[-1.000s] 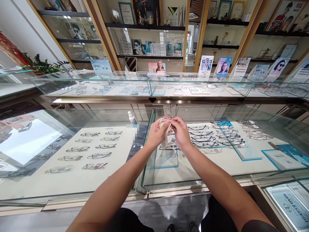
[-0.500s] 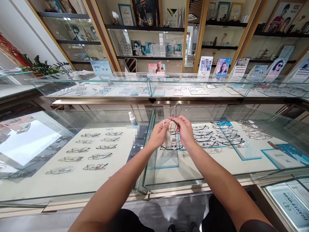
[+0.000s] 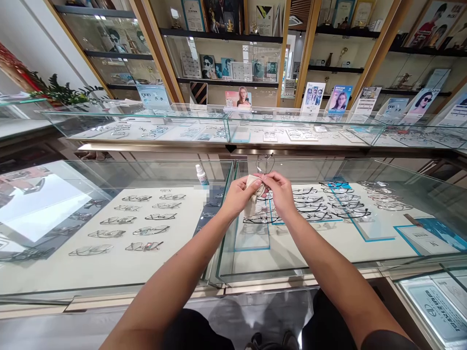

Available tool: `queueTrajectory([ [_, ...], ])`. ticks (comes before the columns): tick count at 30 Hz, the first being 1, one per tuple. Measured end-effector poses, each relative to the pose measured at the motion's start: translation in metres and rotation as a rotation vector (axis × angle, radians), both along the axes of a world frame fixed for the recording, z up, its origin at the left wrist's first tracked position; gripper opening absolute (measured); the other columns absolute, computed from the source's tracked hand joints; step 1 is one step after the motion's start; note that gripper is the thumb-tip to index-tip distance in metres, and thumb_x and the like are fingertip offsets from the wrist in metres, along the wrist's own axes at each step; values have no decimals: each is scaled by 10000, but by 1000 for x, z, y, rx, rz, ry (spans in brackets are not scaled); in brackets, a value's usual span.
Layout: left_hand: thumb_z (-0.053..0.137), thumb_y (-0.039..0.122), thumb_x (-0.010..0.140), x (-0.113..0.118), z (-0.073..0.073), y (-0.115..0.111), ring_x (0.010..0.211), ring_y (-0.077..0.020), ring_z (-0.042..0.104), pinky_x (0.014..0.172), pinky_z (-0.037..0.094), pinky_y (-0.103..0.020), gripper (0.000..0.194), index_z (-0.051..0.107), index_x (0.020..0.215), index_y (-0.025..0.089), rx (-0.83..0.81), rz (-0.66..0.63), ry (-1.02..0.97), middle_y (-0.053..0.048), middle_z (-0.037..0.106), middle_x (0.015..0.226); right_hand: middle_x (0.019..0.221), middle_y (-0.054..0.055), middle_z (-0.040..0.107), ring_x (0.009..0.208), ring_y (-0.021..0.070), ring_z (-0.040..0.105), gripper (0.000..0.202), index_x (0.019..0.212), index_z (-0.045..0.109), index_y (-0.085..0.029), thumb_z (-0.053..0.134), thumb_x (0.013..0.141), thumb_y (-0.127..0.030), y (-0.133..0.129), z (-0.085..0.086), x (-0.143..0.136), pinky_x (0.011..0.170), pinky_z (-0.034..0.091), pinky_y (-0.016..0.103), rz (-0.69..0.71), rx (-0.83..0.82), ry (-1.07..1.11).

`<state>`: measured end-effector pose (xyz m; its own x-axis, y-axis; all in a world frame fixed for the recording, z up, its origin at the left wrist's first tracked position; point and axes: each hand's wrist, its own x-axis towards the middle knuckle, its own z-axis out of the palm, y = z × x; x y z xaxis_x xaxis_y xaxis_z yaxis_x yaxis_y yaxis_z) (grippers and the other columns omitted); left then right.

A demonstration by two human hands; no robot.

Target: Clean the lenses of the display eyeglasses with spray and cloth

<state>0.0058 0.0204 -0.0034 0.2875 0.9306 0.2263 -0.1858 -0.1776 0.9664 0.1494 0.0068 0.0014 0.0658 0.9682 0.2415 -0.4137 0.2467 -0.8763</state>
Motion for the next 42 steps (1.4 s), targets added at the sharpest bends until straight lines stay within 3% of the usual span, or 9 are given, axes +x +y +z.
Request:
queueTrajectory([
  [8,952,456,711,1,3,0,653,-142,672,637,502,-250,501,748,1051,148,-50,-4,-37,-22,755,783,914,29,822,618,114,530,204,688,691,-227,812,771,-369,1,0,0,532,469,260,16,-6,-28],
  [14,892,467,784,-2,6,-3,697,-148,679,611,481,-236,571,725,1215,132,-49,-66,65,-59,788,867,910,31,836,594,102,490,213,640,672,-216,801,735,-357,4,4,6,501,433,245,-14,-54,-7],
  [19,896,477,779,-4,2,-1,766,-161,711,658,534,-244,593,709,1233,145,11,-113,128,-82,797,1001,891,30,845,557,94,455,192,634,664,-217,785,703,-350,6,8,8,448,349,235,-36,-121,40],
  [24,843,570,829,1,0,-3,629,-156,673,571,506,-244,604,693,1227,141,12,1,106,-38,754,772,973,19,850,506,98,509,218,666,675,-222,804,734,-385,2,6,1,450,445,279,50,-86,35],
  [29,777,669,865,2,2,-4,551,-140,628,538,492,-248,592,730,1127,139,65,100,46,-18,711,697,988,5,840,494,97,531,281,678,634,-228,818,773,-418,-2,6,-6,483,501,301,96,-15,39],
  [33,685,720,922,-7,2,4,669,-198,716,633,561,-291,631,741,1148,133,57,-73,75,-62,753,754,945,19,839,469,81,460,242,671,656,-219,812,740,-391,1,8,0,410,409,269,47,-53,55],
  [37,734,631,931,-15,1,9,867,-227,756,744,585,-294,574,727,1233,142,71,-265,118,-105,803,971,901,41,845,483,73,419,191,676,704,-205,802,721,-363,7,10,7,385,308,228,-2,-86,72],
  [39,800,580,893,-14,0,9,885,-221,756,751,580,-280,573,711,1262,151,93,-250,114,-108,804,1033,891,42,846,488,76,423,188,682,711,-206,806,714,-365,7,10,7,391,313,229,-7,-87,80],
  [42,842,563,857,-9,-1,5,780,-188,738,668,558,-251,577,706,1226,141,108,-152,110,-95,795,943,929,31,849,491,80,452,201,697,707,-215,807,732,-385,6,9,5,415,366,248,14,-66,64],
])
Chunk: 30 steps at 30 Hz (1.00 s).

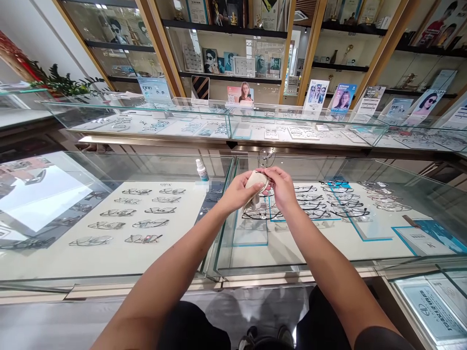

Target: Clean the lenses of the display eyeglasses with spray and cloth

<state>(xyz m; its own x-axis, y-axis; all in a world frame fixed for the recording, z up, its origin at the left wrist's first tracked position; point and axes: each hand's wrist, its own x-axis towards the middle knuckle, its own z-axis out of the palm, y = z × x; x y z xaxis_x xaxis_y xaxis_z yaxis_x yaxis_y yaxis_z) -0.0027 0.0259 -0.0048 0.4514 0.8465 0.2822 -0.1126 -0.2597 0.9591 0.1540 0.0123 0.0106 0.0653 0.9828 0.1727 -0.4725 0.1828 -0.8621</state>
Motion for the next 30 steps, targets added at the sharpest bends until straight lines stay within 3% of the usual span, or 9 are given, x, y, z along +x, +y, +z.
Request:
queueTrajectory([
  [6,786,679,858,9,5,-11,549,-152,659,528,536,-254,637,706,1198,147,-31,188,-85,-29,740,720,1035,6,836,506,93,517,255,768,683,-238,819,814,-449,-4,-5,-5,499,474,296,106,97,-42],
  [11,672,784,891,12,3,-10,440,-129,556,460,462,-253,672,749,1099,149,-78,294,-100,-10,693,617,1021,10,809,626,120,567,330,786,693,-243,880,755,-513,-3,-7,-7,615,506,307,80,89,-86],
  [16,664,784,895,10,-9,5,793,-217,743,738,589,-309,653,759,1037,153,-105,258,-168,-76,800,867,1026,39,804,861,176,654,246,798,783,-237,878,719,-450,4,-2,4,713,507,301,-116,89,-73],
  [19,673,756,906,5,-15,17,960,-227,750,858,579,-303,631,751,1099,160,-141,284,-217,-85,817,1015,1020,44,820,939,190,669,255,846,793,-237,879,717,-440,11,-1,15,768,506,301,-237,67,-80],
  [22,722,673,920,-1,-19,27,993,-197,745,889,567,-274,562,728,1163,166,-252,325,-280,-80,816,1075,1057,55,826,932,198,672,277,886,787,-231,864,755,-464,15,-2,23,773,507,315,-277,101,-121],
  [25,724,575,961,-9,-18,34,916,-199,759,836,592,-296,467,724,1142,144,-438,270,-260,-107,814,1024,1004,49,807,875,196,638,233,910,798,-240,811,859,-466,13,-2,26,781,494,339,-324,247,-320],
  [30,825,488,898,-32,-10,39,793,-184,748,744,601,-272,384,768,918,109,-562,-12,-54,-135,807,913,837,45,726,842,226,570,184,968,826,-258,682,1026,-357,-5,-2,25,825,457,404,-473,705,-939],
])
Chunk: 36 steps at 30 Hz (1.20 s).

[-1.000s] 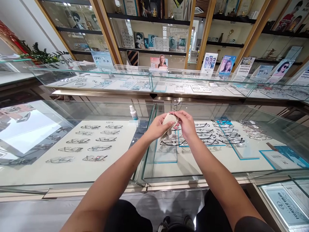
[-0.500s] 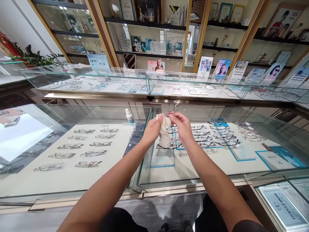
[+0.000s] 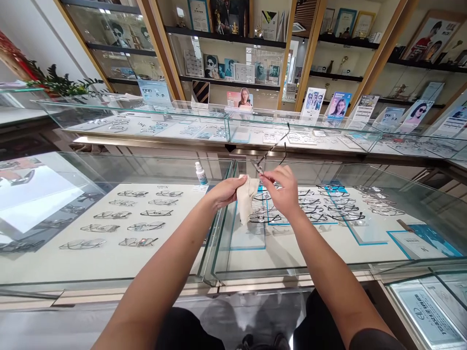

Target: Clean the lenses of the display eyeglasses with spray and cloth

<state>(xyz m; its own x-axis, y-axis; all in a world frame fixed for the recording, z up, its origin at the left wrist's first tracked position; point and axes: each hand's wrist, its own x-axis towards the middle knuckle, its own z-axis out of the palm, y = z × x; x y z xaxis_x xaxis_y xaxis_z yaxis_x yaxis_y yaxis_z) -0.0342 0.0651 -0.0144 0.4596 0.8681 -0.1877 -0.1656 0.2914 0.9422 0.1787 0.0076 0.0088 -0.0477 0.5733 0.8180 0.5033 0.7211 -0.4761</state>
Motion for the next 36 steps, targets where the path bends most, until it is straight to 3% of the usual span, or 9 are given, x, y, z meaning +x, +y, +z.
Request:
queueTrajectory([
  [4,937,487,770,-19,10,-3,671,-177,711,628,582,-273,398,761,804,132,-13,-145,104,-80,755,744,755,34,693,811,216,519,162,969,802,-231,659,1043,-237,-16,-6,-14,748,360,386,-62,273,-361],
  [8,949,585,721,-32,20,-9,478,-137,557,443,452,-264,506,724,688,133,-7,-241,166,-46,631,551,726,13,669,792,196,488,108,990,769,-186,672,1018,-146,-32,-11,-30,736,312,392,-28,542,-609],
  [11,938,675,669,-38,22,-10,443,-136,527,394,409,-273,570,743,679,140,6,-355,207,-72,668,580,709,-6,646,757,180,480,117,1018,753,-192,648,1037,-143,-44,-12,-30,714,286,395,50,639,-740],
  [15,883,762,675,-41,18,-7,516,-192,631,479,522,-310,626,818,780,148,54,-504,251,-109,746,680,716,-21,653,721,163,483,119,1053,741,-198,656,1029,-119,-54,-13,-18,671,263,402,153,705,-795],
  [22,837,782,715,-40,25,-13,542,-221,666,515,550,-320,613,837,767,171,173,-561,266,-111,742,635,755,0,691,728,172,516,188,1073,763,-237,628,1041,-110,-61,-6,-3,661,313,413,354,610,-881],
  [27,957,634,629,-39,29,-17,537,-222,644,507,533,-326,451,776,660,222,268,-350,286,-54,709,573,754,1,697,720,167,517,165,1067,753,-194,630,1032,-91,-63,3,0,638,346,405,370,710,-928],
  [31,820,780,738,-34,27,-17,445,-162,487,405,396,-314,575,744,616,222,243,-650,344,-52,636,546,792,-4,726,742,160,553,194,1120,737,-232,601,1050,-112,-59,2,0,646,394,391,440,608,-930],
  [34,816,758,762,-28,25,-18,447,-142,435,397,358,-301,574,712,585,223,305,-708,332,-30,574,520,852,5,752,769,160,586,228,1121,736,-265,580,1055,-113,-55,-3,1,674,424,387,510,528,-916],
  [36,861,711,736,-23,25,-19,478,-157,496,426,421,-298,523,726,600,224,311,-727,325,-26,611,546,882,16,763,774,160,595,227,1113,738,-261,574,1054,-114,-54,-6,1,686,433,385,535,530,-913],
])
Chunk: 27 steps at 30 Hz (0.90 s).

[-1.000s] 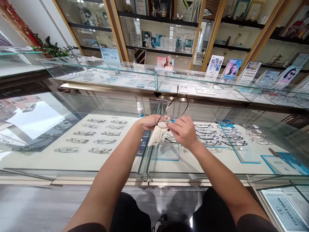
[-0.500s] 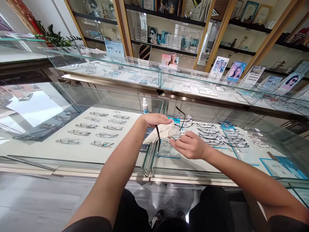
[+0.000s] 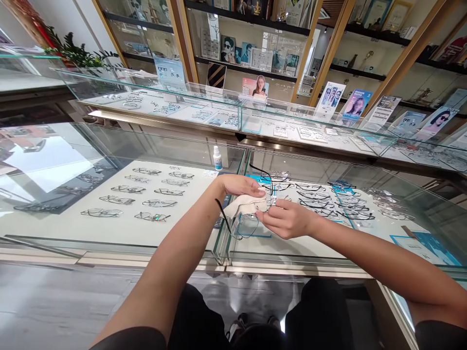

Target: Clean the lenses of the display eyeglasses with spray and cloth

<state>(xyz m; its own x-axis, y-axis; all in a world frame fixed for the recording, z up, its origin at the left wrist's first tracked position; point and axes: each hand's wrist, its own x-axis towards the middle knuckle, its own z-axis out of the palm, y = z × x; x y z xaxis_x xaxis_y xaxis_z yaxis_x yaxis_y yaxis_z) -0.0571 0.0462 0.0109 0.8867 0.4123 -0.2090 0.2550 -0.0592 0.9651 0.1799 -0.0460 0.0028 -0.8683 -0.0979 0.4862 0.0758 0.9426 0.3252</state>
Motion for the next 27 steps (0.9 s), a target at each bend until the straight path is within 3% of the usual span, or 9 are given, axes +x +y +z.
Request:
queueTrajectory([
  [4,964,593,622,8,-1,-2,562,-215,635,526,554,-329,412,781,649,225,-16,41,-29,-38,717,624,870,19,763,734,160,568,243,1126,743,-264,533,1076,-151,1,-4,2,658,415,380,-22,-25,-50],
  [8,965,551,625,11,-3,0,576,-217,634,541,527,-329,377,817,688,210,16,-2,23,-62,734,661,781,13,709,672,164,508,307,1082,767,-266,472,1107,-181,4,-6,9,625,356,377,-147,44,-174],
  [11,970,516,628,10,-4,3,612,-218,646,562,505,-312,364,815,686,192,82,148,-78,-75,736,686,729,0,678,688,172,493,224,1103,764,-247,553,1073,-177,8,-10,14,662,334,378,-246,147,-3],
  [13,940,533,690,10,-6,6,649,-192,647,599,487,-286,378,828,761,179,91,248,-176,-74,753,745,736,7,680,728,184,503,146,1085,758,-228,626,1028,-199,12,-14,15,710,337,385,-386,104,247],
  [15,901,550,756,12,-8,9,679,-165,633,628,465,-266,396,826,847,172,73,334,-264,-63,755,791,727,12,654,753,192,511,99,981,748,-215,658,998,-253,16,-16,13,755,349,389,-582,-140,529],
  [17,888,556,777,14,-11,11,682,-152,608,634,442,-259,411,803,860,163,70,416,-330,-49,733,789,706,1,610,746,189,513,168,873,727,-215,668,981,-330,20,-18,8,761,371,375,-692,-577,743],
  [19,883,569,778,17,-12,12,651,-136,562,611,401,-254,432,761,811,155,99,485,-359,-30,688,744,695,-10,595,717,177,499,245,821,731,-221,700,946,-430,26,-18,4,727,381,349,-650,-1036,833],
  [21,872,587,784,20,-13,10,611,-120,507,581,352,-251,460,720,774,153,147,531,-348,-12,637,697,709,-9,622,698,166,473,295,820,764,-223,755,880,-512,32,-18,3,690,363,329,-541,-1354,862],
  [27,844,587,822,33,-13,-2,618,-126,525,570,350,-250,459,738,888,146,183,600,-264,-22,659,730,737,-6,672,661,127,392,247,823,828,-220,846,760,-459,44,-27,12,662,291,317,-373,-1724,944],
])
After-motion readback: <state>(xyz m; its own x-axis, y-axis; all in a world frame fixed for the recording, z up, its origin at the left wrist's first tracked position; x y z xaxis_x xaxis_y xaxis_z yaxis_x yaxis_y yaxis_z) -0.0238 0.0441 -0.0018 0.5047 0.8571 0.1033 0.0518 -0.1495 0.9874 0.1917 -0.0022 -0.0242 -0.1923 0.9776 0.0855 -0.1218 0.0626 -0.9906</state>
